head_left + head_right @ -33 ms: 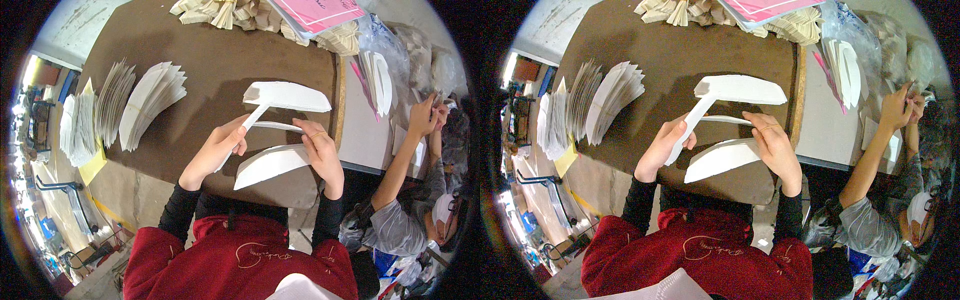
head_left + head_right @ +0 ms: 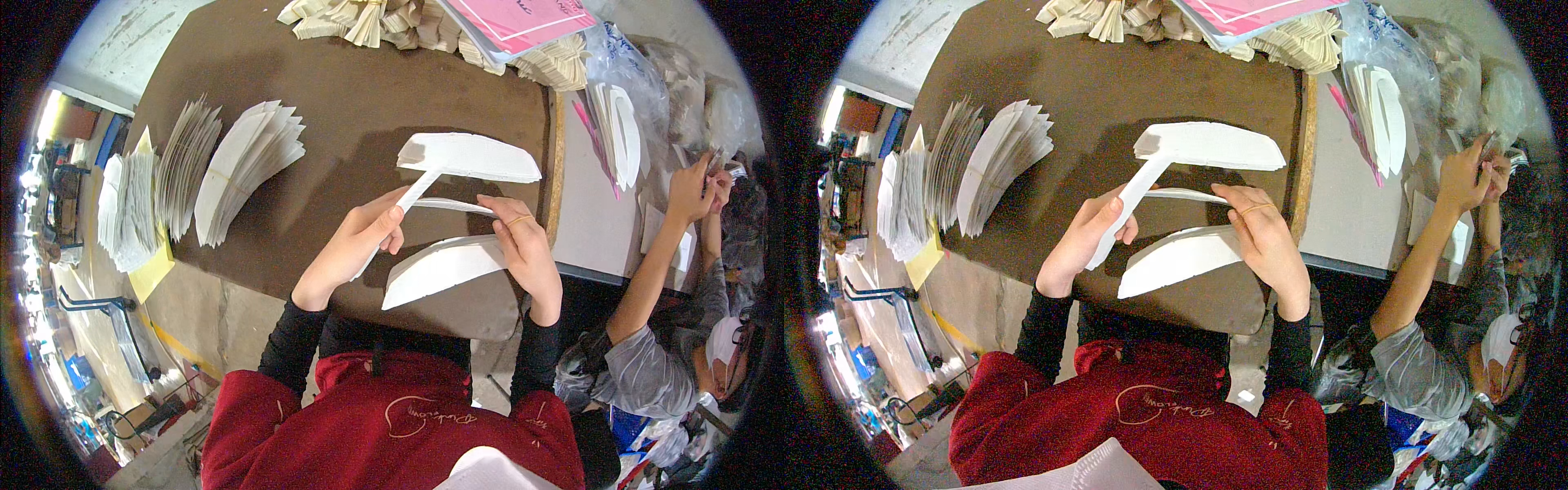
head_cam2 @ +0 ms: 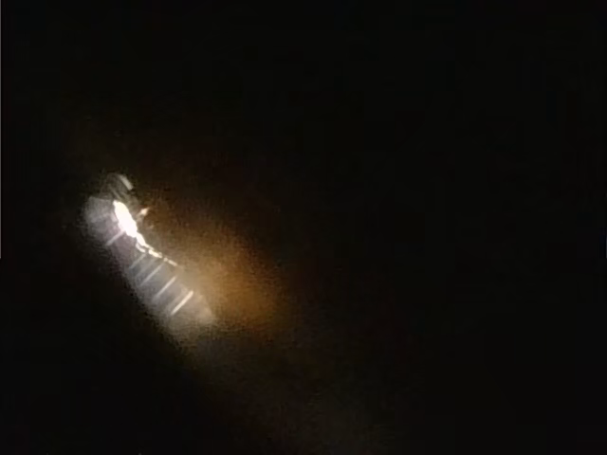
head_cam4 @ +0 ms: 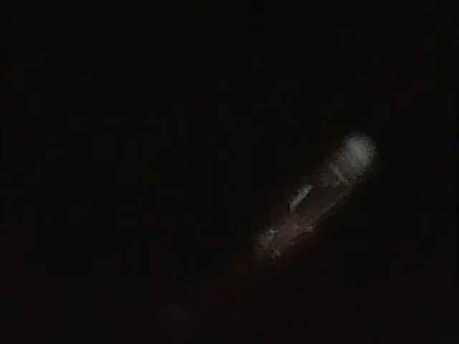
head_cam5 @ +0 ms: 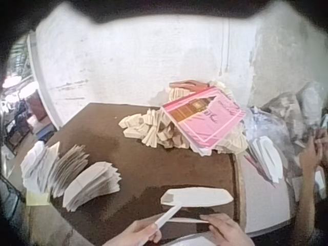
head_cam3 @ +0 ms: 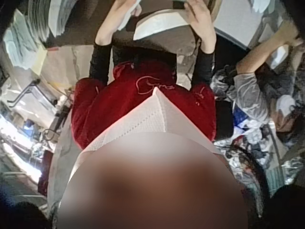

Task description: The person repeatedly folds white paper pieces in half and stacks them on the table. They handle the pieces one at a time, aligning edges and pressing folds before placing each folded piece into a growing stack.

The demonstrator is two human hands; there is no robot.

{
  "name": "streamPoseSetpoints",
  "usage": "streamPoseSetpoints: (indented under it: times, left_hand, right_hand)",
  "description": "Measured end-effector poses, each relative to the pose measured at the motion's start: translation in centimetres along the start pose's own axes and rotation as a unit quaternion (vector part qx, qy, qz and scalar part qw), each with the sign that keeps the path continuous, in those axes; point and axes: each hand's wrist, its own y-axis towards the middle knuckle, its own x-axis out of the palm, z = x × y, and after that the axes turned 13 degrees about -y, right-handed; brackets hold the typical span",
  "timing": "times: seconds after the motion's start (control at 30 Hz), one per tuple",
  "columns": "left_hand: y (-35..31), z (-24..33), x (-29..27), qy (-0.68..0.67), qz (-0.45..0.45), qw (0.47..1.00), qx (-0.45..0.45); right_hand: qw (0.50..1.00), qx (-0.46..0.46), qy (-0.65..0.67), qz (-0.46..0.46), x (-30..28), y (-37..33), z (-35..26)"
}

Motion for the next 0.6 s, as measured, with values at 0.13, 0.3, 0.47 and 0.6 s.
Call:
streamPoseSetpoints:
  times: [0.13, 0.3, 0.47, 0.6]
  left_hand:
    - [0.0, -0.2, 0.5, -0.025, 0.01, 1.0, 0.009]
    - [-0.7, 0.0, -0.1, -0.167, 0.063, 0.979, 0.101]
    - [-3.6, 1.2, -4.3, -0.286, 0.095, 0.944, 0.135]
    - [-5.5, 1.2, -5.7, -0.299, 0.073, 0.943, 0.125]
  right_hand:
    - [0.999, -0.002, -0.031, 0.03, 0.8, -0.5, 0.4]
    - [0.968, 0.046, -0.084, 0.231, 1.1, -2.1, 0.1]
    - [0.956, 0.091, 0.175, 0.217, -3.1, -3.5, -1.5]
    - [0.986, 0.063, 0.155, -0.016, -3.2, -3.1, -3.2]
